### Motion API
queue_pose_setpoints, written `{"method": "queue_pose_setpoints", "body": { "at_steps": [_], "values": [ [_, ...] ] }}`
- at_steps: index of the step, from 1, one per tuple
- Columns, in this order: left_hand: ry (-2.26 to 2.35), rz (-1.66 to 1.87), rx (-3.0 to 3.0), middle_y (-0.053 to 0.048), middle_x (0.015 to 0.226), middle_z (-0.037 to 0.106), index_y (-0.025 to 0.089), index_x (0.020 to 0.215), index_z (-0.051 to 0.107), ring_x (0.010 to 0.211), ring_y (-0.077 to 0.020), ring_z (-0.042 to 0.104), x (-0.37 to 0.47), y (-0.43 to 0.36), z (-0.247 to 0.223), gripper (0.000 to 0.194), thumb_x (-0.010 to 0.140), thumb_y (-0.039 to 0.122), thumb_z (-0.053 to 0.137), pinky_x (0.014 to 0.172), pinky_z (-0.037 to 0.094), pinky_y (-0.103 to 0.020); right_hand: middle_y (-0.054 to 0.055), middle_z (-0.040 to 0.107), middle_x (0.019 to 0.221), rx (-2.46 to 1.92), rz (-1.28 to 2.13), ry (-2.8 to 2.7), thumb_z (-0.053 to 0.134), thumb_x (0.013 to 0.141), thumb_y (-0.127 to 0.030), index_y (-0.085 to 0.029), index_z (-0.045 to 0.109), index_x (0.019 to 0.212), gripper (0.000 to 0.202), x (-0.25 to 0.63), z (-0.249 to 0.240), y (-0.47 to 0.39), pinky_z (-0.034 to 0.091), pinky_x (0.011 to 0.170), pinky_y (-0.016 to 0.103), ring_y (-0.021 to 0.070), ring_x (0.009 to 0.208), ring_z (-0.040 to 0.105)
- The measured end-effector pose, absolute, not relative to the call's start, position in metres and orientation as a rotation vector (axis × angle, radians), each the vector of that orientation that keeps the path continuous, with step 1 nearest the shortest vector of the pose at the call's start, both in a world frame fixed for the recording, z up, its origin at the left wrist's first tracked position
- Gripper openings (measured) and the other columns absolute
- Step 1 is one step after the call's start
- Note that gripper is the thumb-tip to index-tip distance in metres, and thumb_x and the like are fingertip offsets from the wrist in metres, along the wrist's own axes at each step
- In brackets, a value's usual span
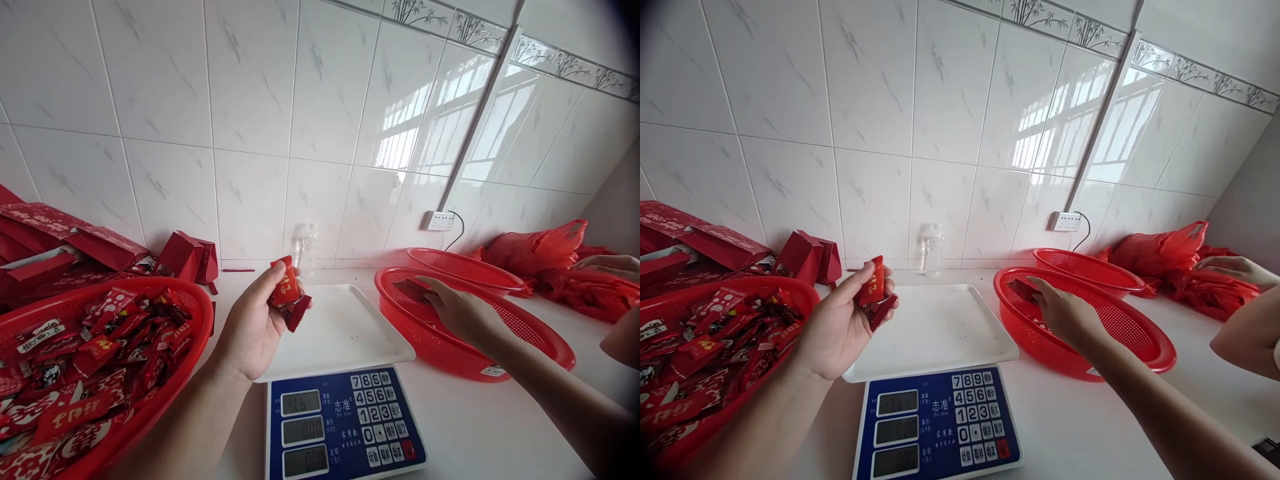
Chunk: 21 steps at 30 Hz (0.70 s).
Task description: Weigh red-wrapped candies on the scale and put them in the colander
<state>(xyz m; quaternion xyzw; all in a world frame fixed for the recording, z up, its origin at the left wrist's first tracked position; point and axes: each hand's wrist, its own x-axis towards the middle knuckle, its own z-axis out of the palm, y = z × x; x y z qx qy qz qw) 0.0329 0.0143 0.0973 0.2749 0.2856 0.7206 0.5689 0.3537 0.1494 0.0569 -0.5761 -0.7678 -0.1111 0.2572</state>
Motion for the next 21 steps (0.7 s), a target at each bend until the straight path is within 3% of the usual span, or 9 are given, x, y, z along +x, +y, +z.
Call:
{"method": "queue_pose_setpoints", "body": {
  "at_steps": [3, 6, 10, 13, 16, 21],
  "values": [
    [0.710, 1.620, 0.813, -0.004, 0.085, 0.062, 0.014, 0.087, 0.070, 0.068, -0.0114, 0.057, 0.034, 0.019, 0.089, 0.018, 0.083, 0.032, 0.070, 0.058, 0.051, -0.022, 0.023, 0.070, 0.111, -1.656, -0.354, -2.132, 0.043, 0.088, -0.028, -0.016, 0.065, 0.123, 0.043, 0.362, 0.058, 0.151, 0.052, 0.064, 0.048, 0.0420, 0.094, 0.068],
    [0.754, 1.528, 1.028, -0.002, 0.082, 0.061, 0.017, 0.085, 0.071, 0.069, -0.0102, 0.053, 0.033, 0.022, 0.081, 0.023, 0.082, 0.040, 0.070, 0.062, 0.048, -0.020, 0.019, 0.064, 0.127, -1.558, -0.201, -2.183, 0.047, 0.088, -0.033, -0.016, 0.065, 0.123, 0.043, 0.341, 0.061, 0.142, 0.051, 0.091, 0.051, 0.0400, 0.118, 0.059],
    [0.828, 1.455, 1.268, 0.000, 0.073, 0.055, 0.017, 0.083, 0.069, 0.064, -0.0098, 0.048, 0.033, 0.026, 0.074, 0.027, 0.084, 0.044, 0.068, 0.059, 0.041, -0.020, 0.011, 0.070, 0.119, -1.252, 0.282, -2.229, 0.046, 0.090, -0.048, -0.022, 0.065, 0.118, 0.043, 0.288, 0.075, 0.114, 0.056, 0.085, 0.041, 0.0260, 0.103, 0.068],
    [0.896, 1.393, 1.427, 0.000, 0.070, 0.055, 0.017, 0.087, 0.067, 0.062, -0.0101, 0.047, 0.035, 0.027, 0.071, 0.028, 0.087, 0.044, 0.064, 0.058, 0.039, -0.021, 0.011, 0.073, 0.101, -0.929, 0.553, -2.179, 0.045, 0.091, -0.055, -0.018, 0.068, 0.106, 0.046, 0.247, 0.085, 0.092, 0.056, 0.077, 0.035, 0.0218, 0.094, 0.069],
    [0.959, 1.339, 1.553, -0.001, 0.076, 0.059, 0.019, 0.095, 0.065, 0.066, -0.0115, 0.051, 0.036, 0.026, 0.070, 0.024, 0.087, 0.042, 0.065, 0.060, 0.041, -0.022, 0.008, 0.071, 0.087, -0.731, 0.676, -2.143, 0.045, 0.093, -0.055, -0.017, 0.067, 0.096, 0.044, 0.219, 0.086, 0.082, 0.054, 0.069, 0.030, 0.0170, 0.081, 0.066],
    [1.134, 1.363, 1.577, 0.001, 0.076, 0.061, 0.021, 0.086, 0.055, 0.068, -0.0128, 0.057, 0.040, 0.026, 0.071, 0.020, 0.084, 0.036, 0.068, 0.060, 0.042, -0.022, 0.003, 0.067, 0.081, -0.724, 0.891, -2.064, 0.055, 0.091, -0.049, -0.017, 0.063, 0.086, 0.034, 0.199, 0.070, 0.086, 0.049, 0.063, 0.026, 0.0118, 0.070, 0.059]
  ]
}}
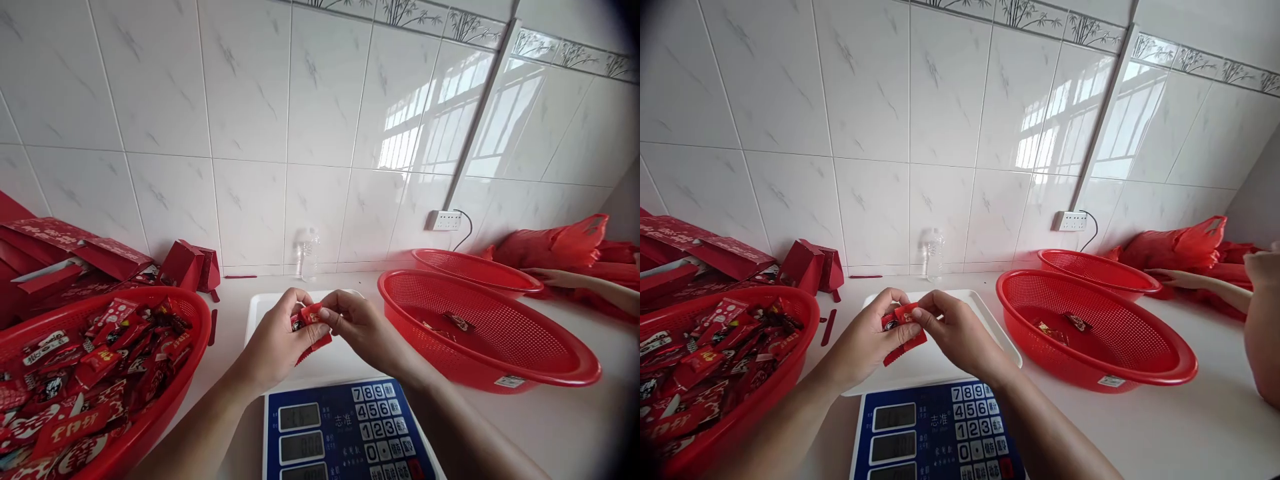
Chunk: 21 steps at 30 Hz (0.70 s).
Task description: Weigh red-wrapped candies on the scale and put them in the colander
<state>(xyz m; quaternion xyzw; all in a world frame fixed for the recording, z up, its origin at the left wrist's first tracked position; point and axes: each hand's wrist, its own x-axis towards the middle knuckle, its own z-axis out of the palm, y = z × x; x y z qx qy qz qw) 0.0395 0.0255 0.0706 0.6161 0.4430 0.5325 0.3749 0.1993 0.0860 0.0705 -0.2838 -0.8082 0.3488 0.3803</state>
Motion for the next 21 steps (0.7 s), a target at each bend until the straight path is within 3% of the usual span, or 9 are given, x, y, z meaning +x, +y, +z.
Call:
{"method": "queue_pose_setpoints", "body": {
  "at_steps": [5, 8, 12, 15, 18, 21],
  "values": [
    [1.137, 1.338, 1.519, 0.000, 0.080, 0.063, 0.023, 0.097, 0.052, 0.063, -0.0127, 0.055, 0.040, 0.028, 0.067, 0.026, 0.080, 0.028, 0.071, 0.056, 0.038, -0.023, 0.004, 0.066, 0.081, -0.718, 1.078, -2.026, 0.053, 0.090, -0.049, -0.017, 0.060, 0.085, 0.033, 0.201, 0.059, 0.089, 0.052, 0.068, 0.030, 0.0139, 0.073, 0.063],
    [1.159, 1.387, 1.457, 0.001, 0.079, 0.063, 0.024, 0.099, 0.051, 0.061, -0.0119, 0.051, 0.037, 0.029, 0.066, 0.024, 0.081, 0.020, 0.066, 0.058, 0.036, -0.024, 0.003, 0.067, 0.078, -0.894, 0.798, -2.000, 0.050, 0.091, -0.040, -0.019, 0.057, 0.081, 0.024, 0.207, 0.052, 0.093, 0.049, 0.064, 0.029, 0.0139, 0.068, 0.062],
    [1.151, 1.462, 1.292, -0.001, 0.088, 0.067, 0.024, 0.099, 0.048, 0.077, -0.0140, 0.054, 0.031, 0.032, 0.070, 0.027, 0.080, 0.008, 0.057, 0.072, 0.038, -0.027, 0.003, 0.069, 0.076, -1.234, 0.361, -2.123, 0.045, 0.092, -0.032, -0.021, 0.058, 0.078, 0.022, 0.214, 0.041, 0.101, 0.043, 0.059, 0.029, 0.0160, 0.065, 0.059],
    [1.034, 1.468, 1.193, -0.004, 0.099, 0.068, 0.023, 0.097, 0.049, 0.090, -0.0160, 0.055, 0.029, 0.035, 0.072, 0.024, 0.080, 0.009, 0.060, 0.084, 0.038, -0.032, 0.006, 0.071, 0.082, -1.310, 0.300, -2.217, 0.046, 0.092, -0.031, -0.021, 0.060, 0.077, 0.024, 0.216, 0.034, 0.105, 0.043, 0.062, 0.032, 0.0200, 0.070, 0.062],
    [0.974, 1.452, 1.123, -0.006, 0.107, 0.067, 0.021, 0.092, 0.053, 0.095, -0.0170, 0.056, 0.028, 0.037, 0.072, 0.018, 0.080, 0.013, 0.065, 0.087, 0.038, -0.033, 0.011, 0.071, 0.100, -1.310, 0.266, -2.186, 0.046, 0.092, -0.028, -0.020, 0.065, 0.089, 0.020, 0.215, 0.031, 0.104, 0.045, 0.074, 0.037, 0.0252, 0.087, 0.064],
    [0.894, 1.413, 1.117, -0.007, 0.107, 0.068, 0.020, 0.087, 0.055, 0.097, -0.0168, 0.057, 0.031, 0.038, 0.070, 0.010, 0.084, 0.019, 0.065, 0.086, 0.039, -0.031, 0.008, 0.071, 0.102, -1.204, 0.379, -2.135, 0.043, 0.096, -0.036, -0.021, 0.066, 0.096, 0.027, 0.212, 0.033, 0.097, 0.047, 0.077, 0.035, 0.0223, 0.091, 0.064]
  ]
}}
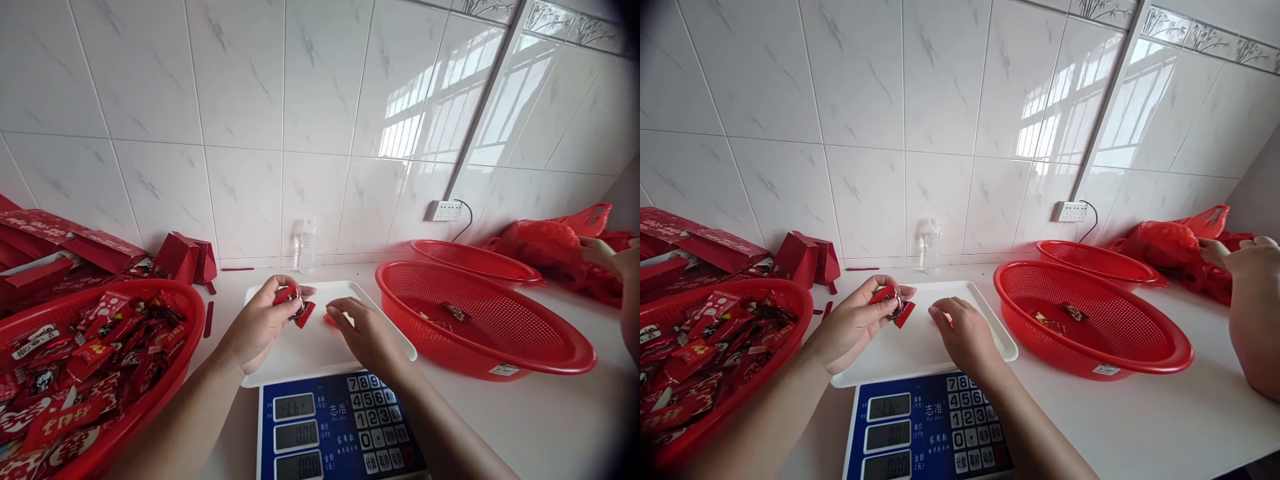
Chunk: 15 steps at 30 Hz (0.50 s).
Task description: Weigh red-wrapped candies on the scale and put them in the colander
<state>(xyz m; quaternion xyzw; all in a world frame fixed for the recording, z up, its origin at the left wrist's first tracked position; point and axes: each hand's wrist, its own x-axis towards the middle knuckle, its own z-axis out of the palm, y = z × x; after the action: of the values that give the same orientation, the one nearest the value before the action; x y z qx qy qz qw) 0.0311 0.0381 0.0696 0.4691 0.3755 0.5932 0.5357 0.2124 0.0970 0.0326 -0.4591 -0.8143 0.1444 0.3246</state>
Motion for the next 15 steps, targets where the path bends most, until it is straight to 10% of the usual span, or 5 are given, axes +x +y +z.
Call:
{"method": "queue_pose_setpoints", "body": {
  "at_steps": [6, 15],
  "values": [
    [0.799, 1.343, 1.233, -0.007, 0.109, 0.069, 0.021, 0.092, 0.063, 0.075, -0.0133, 0.058, 0.042, 0.035, 0.065, 0.008, 0.089, 0.028, 0.062, 0.078, 0.043, -0.030, 0.005, 0.072, 0.091, -0.701, 0.951, -2.037, 0.044, 0.096, -0.053, -0.020, 0.067, 0.087, 0.042, 0.209, 0.037, 0.079, 0.047, 0.079, 0.032, 0.0174, 0.084, 0.064],
    [1.025, 1.482, 1.295, -0.008, 0.109, 0.070, 0.021, 0.105, 0.064, 0.092, -0.0180, 0.062, 0.043, 0.039, 0.059, 0.016, 0.091, 0.024, 0.059, 0.085, 0.044, -0.030, 0.002, 0.068, 0.076, -0.882, 0.793, -2.049, 0.043, 0.096, -0.049, -0.020, 0.064, 0.076, 0.041, 0.212, 0.035, 0.081, 0.043, 0.069, 0.029, 0.0156, 0.072, 0.058]
  ]
}}
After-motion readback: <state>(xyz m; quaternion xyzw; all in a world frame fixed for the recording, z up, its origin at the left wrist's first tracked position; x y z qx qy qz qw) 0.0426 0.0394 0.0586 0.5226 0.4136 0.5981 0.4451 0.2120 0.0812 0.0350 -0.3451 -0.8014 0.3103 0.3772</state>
